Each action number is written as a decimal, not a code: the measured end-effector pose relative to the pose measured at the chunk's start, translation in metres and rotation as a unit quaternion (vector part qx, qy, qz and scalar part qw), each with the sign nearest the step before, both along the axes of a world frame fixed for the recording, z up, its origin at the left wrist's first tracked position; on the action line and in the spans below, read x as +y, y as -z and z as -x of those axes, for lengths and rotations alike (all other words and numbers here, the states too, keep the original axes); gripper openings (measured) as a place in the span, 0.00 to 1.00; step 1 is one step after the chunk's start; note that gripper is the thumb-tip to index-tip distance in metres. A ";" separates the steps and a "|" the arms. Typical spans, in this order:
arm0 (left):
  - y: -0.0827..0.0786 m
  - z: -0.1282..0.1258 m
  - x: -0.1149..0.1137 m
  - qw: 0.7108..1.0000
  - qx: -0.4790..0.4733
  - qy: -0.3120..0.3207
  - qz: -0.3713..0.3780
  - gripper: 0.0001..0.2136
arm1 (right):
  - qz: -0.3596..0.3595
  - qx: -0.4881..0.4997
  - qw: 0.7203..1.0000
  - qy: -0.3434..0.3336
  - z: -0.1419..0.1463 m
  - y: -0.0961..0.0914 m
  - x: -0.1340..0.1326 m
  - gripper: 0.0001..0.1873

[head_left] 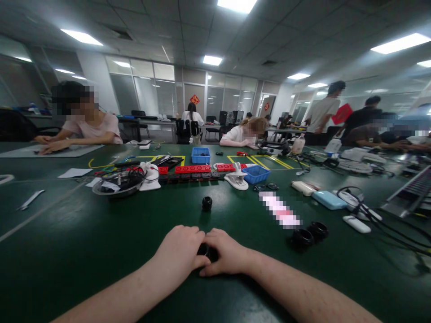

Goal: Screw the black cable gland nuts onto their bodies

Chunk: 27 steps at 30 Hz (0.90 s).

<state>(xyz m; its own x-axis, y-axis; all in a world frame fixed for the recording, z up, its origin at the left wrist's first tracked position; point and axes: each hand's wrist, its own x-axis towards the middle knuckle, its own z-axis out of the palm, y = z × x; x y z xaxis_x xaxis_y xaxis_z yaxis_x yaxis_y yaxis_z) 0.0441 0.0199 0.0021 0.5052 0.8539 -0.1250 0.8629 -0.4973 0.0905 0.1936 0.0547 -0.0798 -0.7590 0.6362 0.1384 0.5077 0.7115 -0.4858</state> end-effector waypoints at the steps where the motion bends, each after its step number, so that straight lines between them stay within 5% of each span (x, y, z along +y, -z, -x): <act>1: 0.000 0.000 0.000 1.000 -0.001 -0.001 -0.001 0.13 | -0.002 -0.001 1.000 -0.002 0.000 0.000 0.000 0.26; 17: 0.007 -0.001 -0.003 0.999 0.014 0.001 -0.032 0.13 | -0.047 -0.023 0.999 0.003 -0.001 0.003 0.002 0.22; 27: 0.002 0.018 0.000 0.995 -0.076 0.061 -0.026 0.18 | -0.011 -0.005 1.000 0.001 -0.001 -0.001 0.000 0.21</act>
<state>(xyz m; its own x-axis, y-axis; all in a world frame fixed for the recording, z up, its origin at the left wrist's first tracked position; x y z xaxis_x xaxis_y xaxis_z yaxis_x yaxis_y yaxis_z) 0.0259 0.0195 0.0001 0.6147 0.7888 0.0032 0.7747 -0.6044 0.1858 0.1946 0.0547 -0.0786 -0.7589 0.6346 0.1459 0.5138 0.7212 -0.4647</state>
